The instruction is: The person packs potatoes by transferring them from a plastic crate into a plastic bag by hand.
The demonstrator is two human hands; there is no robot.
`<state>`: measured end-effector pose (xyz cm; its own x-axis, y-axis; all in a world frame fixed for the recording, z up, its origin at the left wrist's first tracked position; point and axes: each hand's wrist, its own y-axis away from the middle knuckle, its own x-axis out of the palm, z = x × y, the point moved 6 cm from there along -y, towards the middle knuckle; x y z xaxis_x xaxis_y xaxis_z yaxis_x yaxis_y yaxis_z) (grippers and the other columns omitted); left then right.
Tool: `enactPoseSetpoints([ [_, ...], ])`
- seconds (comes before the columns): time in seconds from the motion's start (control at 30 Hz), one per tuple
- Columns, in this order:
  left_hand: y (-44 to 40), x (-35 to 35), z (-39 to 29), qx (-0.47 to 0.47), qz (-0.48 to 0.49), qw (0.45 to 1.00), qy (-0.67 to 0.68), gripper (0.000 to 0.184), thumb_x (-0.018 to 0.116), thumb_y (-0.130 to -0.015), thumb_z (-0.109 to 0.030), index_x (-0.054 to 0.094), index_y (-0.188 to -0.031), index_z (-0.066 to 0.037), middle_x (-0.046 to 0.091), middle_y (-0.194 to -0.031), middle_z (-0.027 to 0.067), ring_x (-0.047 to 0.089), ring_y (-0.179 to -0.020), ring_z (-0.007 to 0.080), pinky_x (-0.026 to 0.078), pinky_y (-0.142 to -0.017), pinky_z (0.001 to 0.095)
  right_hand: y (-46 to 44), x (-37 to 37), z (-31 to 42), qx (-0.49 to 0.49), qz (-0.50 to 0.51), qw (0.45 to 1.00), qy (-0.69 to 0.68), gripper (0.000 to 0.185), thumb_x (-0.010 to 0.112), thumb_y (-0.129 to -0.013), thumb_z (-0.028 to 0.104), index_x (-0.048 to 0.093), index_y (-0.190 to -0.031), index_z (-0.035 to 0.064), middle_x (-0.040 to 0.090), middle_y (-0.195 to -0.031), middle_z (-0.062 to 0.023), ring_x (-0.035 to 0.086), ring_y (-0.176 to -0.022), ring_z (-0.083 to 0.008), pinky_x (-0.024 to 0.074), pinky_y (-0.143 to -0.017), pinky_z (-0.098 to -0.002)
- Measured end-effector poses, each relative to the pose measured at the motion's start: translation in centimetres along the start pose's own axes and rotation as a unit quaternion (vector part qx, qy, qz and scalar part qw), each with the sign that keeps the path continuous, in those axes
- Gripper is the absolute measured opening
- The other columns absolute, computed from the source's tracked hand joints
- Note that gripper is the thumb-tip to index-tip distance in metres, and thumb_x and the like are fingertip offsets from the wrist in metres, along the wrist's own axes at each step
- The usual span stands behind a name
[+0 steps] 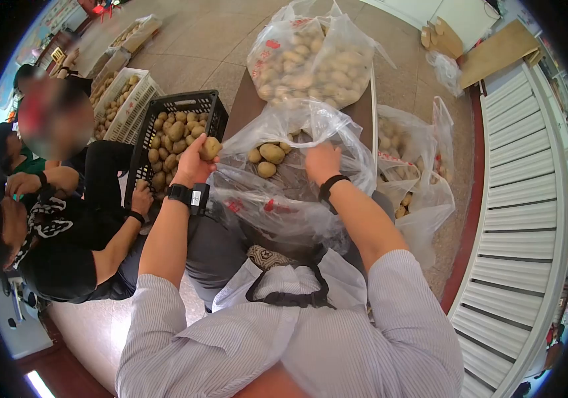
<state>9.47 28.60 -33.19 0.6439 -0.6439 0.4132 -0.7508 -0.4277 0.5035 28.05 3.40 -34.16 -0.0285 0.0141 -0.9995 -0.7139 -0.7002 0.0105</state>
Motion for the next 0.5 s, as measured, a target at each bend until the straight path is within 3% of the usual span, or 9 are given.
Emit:
enactPoseSetpoints([
  [0.1,-0.5,-1.4,-0.6,0.009,-0.056,0.997,0.045,0.031,0.057,-0.095,-0.039,0.059,-0.105,-0.01,0.065,-0.087,0.0069,0.059,-0.063,0.0206,0.041,-0.047,0.0291,-0.3,1.4,-0.5,-0.012,0.016,1.0,0.013,0.02,0.054,-0.085,0.013,0.067,-0.099,0.0053,0.067,-0.102,-0.015,0.062,-0.101,-0.034,0.0465,-0.085,-0.05],
  [0.17,-1.4,-3.2,-0.3,0.018,-0.109,0.991,0.071,0.029,0.055,-0.095,-0.037,0.06,-0.103,-0.009,0.064,-0.087,0.0068,0.059,-0.062,0.0221,0.043,-0.047,0.0316,-0.4,2.8,-0.9,0.025,0.006,0.996,-0.087,0.022,0.053,-0.086,0.012,0.066,-0.101,0.0034,0.066,-0.103,-0.0167,0.064,-0.098,-0.0372,0.051,-0.082,-0.0507],
  [0.3,-2.8,-6.1,0.0,0.017,-0.161,0.983,0.082,0.03,0.054,-0.095,-0.036,0.059,-0.106,-0.009,0.063,-0.089,0.0076,0.06,-0.063,0.0233,0.046,-0.048,0.0333,-0.7,3.0,-1.4,0.011,0.027,0.995,-0.098,0.022,0.052,-0.087,0.012,0.065,-0.102,0.0027,0.065,-0.104,-0.0177,0.065,-0.096,-0.0387,0.0538,-0.079,-0.0501],
  [0.37,-3.1,-7.8,0.1,0.019,-0.175,0.98,0.089,0.032,0.052,-0.097,-0.034,0.055,-0.112,-0.006,0.06,-0.091,0.0102,0.06,-0.069,0.0249,0.047,-0.052,0.0365,-1.3,4.0,-2.4,0.025,0.04,0.995,-0.083,0.023,0.051,-0.088,0.012,0.063,-0.105,0.0033,0.063,-0.108,-0.018,0.065,-0.096,-0.0372,0.0539,-0.079,-0.0501],
  [0.5,-4.0,-11.1,0.7,0.037,-0.23,0.961,0.15,0.03,0.052,-0.096,-0.032,0.056,-0.109,-0.005,0.061,-0.089,0.0143,0.061,-0.067,0.0283,0.052,-0.052,0.0395,-1.1,3.8,-2.9,0.047,0.04,0.996,-0.071,0.031,0.047,-0.091,0.013,0.054,-0.121,0.0086,0.046,-0.133,-0.0214,0.065,-0.094,-0.04,0.0544,-0.078,-0.0495],
])
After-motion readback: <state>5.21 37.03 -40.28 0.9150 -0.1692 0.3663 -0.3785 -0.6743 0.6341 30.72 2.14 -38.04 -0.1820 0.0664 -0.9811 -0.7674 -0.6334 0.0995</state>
